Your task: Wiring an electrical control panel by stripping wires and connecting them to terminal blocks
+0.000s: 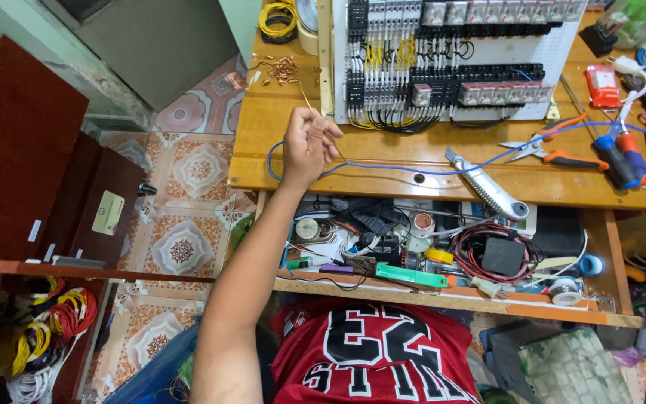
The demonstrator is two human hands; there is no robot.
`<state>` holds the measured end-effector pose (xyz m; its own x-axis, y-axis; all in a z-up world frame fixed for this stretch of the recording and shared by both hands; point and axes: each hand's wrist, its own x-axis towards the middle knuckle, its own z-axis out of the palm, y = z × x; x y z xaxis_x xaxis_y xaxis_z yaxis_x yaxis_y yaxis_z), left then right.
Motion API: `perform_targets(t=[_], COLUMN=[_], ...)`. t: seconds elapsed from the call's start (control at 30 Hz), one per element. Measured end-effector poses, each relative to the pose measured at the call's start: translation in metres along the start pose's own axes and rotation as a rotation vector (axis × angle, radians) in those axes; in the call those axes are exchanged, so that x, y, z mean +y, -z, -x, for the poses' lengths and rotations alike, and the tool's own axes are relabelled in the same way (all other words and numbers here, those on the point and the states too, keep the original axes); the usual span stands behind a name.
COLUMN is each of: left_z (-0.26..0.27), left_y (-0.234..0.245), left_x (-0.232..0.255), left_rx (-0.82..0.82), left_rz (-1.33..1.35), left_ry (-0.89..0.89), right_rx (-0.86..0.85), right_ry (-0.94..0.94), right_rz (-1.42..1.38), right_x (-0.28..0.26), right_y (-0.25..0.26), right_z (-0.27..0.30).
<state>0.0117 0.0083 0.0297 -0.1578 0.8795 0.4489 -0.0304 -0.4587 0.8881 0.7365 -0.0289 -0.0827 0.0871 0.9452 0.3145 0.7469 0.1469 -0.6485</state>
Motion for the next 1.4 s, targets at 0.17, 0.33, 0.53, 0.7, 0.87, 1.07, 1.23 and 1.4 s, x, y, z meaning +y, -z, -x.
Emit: perform_targets(t=[0.17,0.33,0.53,0.7,0.87,1.07,1.23,1.4], left_z=[0.007,0.009,0.008,0.014,0.012,0.016,0.015,0.019], left_y=[-0.006,-0.007,-0.005,0.001,0.009,0.015,0.015,0.018], left_x=[-0.010,-0.014,-0.012,-0.011,-0.017,-0.028,-0.024,-0.013], left_rx=[-0.083,-0.080,-0.077,-0.121,-0.203,-0.239,-0.269,-0.275], left_rz=[0.002,-0.072,-0.193,-0.247,-0.308,-0.376,-0.356,-0.310], left_ry=[0.032,-0.011,-0.120,-0.177,-0.221,-0.272,-0.211,-0.138], right_rx=[0.097,0.250,-0.029,-0.217,-0.311,-0.677,-0.709,-0.744], right_ry=[0.043,0.174,0.563,0.438,0.285,0.155,0.409,0.400], right_rz=[0.063,0.355,0.302,0.397,0.516,0.772,0.555,0.506], right_x=[0.015,-0.188,-0.322,-0.339,-0.342,-0.369,-0.340,-0.411], right_y=[-0.024,-0.031,-0.088,-0.143,-0.144,-0.074,-0.039,-0.067], right_z=[-0.005,0.011,0.008,-0.003,-0.019,-0.022,-0.014,-0.012])
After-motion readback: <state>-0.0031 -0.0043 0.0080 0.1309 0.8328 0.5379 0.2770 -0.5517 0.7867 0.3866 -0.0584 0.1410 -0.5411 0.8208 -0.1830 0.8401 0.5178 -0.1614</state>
